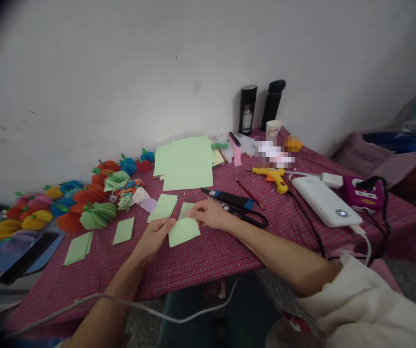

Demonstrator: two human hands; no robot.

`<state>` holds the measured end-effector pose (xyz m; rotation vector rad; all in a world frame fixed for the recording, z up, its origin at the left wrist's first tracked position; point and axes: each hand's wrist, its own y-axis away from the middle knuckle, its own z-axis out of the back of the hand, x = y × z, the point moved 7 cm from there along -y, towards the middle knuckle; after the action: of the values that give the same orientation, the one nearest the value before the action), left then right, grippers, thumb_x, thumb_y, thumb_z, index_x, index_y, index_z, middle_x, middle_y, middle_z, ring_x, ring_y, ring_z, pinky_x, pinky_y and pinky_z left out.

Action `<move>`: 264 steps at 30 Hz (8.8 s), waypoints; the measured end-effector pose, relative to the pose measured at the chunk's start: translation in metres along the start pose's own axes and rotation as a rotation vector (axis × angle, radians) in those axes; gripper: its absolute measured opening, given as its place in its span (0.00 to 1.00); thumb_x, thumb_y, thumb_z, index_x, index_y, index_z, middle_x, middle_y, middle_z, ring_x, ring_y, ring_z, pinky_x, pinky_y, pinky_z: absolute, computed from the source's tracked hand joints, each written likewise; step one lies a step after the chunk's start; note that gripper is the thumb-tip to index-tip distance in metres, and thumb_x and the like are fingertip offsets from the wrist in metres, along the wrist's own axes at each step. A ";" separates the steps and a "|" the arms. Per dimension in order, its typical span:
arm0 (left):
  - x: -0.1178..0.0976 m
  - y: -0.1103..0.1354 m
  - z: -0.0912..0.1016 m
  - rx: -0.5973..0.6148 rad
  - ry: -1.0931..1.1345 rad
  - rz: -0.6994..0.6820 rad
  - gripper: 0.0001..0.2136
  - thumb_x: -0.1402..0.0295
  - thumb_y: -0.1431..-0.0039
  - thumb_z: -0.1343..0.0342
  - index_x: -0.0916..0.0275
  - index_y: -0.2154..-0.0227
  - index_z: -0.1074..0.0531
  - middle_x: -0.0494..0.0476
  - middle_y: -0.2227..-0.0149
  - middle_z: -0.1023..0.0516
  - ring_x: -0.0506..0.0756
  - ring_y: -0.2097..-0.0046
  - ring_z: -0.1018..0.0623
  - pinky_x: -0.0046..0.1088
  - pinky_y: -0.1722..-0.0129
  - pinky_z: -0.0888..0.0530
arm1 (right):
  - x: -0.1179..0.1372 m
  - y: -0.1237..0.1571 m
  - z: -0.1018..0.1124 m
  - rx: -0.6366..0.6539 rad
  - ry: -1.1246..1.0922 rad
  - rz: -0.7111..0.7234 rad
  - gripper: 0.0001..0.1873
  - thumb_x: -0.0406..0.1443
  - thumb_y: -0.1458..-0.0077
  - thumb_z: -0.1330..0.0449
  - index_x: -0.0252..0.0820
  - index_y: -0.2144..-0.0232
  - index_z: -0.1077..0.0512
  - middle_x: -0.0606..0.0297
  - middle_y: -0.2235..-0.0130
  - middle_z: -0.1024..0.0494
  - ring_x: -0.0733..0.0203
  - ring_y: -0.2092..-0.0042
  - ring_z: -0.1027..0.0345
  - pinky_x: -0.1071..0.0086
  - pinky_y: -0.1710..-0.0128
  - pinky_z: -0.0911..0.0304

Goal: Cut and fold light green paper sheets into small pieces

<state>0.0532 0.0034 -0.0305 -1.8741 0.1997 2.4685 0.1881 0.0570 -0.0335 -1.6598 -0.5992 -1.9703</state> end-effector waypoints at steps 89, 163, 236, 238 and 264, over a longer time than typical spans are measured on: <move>-0.017 0.002 0.020 -0.126 -0.032 -0.102 0.15 0.58 0.46 0.52 0.65 0.72 0.28 0.51 0.77 0.28 0.48 0.74 0.31 0.21 0.74 0.36 | 0.016 0.008 0.004 0.064 -0.080 0.035 0.11 0.40 0.54 0.43 0.36 0.80 0.34 0.72 0.83 0.36 0.71 0.81 0.44 0.76 0.80 0.48; -0.020 0.008 0.013 0.047 -0.236 -0.116 0.17 0.60 0.45 0.53 0.66 0.81 0.30 0.50 0.81 0.30 0.48 0.75 0.33 0.22 0.71 0.38 | 0.023 0.011 0.006 0.131 0.223 0.114 0.15 0.43 0.51 0.46 0.37 0.79 0.34 0.73 0.81 0.42 0.71 0.78 0.51 0.76 0.78 0.53; -0.012 0.003 0.012 -0.017 -0.159 -0.025 0.18 0.56 0.45 0.55 0.66 0.79 0.32 0.49 0.85 0.33 0.47 0.81 0.36 0.21 0.78 0.39 | 0.011 0.007 0.020 0.000 0.030 -0.001 0.18 0.46 0.54 0.44 0.36 0.80 0.32 0.71 0.83 0.37 0.71 0.81 0.48 0.74 0.80 0.53; -0.019 0.000 0.007 -0.016 -0.220 -0.093 0.18 0.57 0.45 0.55 0.65 0.79 0.32 0.49 0.81 0.32 0.47 0.77 0.35 0.22 0.76 0.39 | 0.011 0.007 0.014 0.025 0.048 -0.003 0.17 0.45 0.54 0.45 0.36 0.80 0.31 0.71 0.83 0.37 0.71 0.80 0.49 0.75 0.80 0.54; -0.028 -0.014 -0.024 0.256 -0.238 -0.126 0.16 0.57 0.46 0.52 0.67 0.78 0.33 0.47 0.81 0.42 0.46 0.77 0.43 0.21 0.79 0.45 | 0.015 0.003 0.002 -0.009 0.130 0.107 0.14 0.43 0.54 0.44 0.36 0.79 0.31 0.71 0.81 0.35 0.71 0.79 0.46 0.76 0.80 0.50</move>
<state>0.0853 0.0154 -0.0111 -1.4370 0.3574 2.4195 0.1890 0.0545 -0.0187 -1.5219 -0.4443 -1.9875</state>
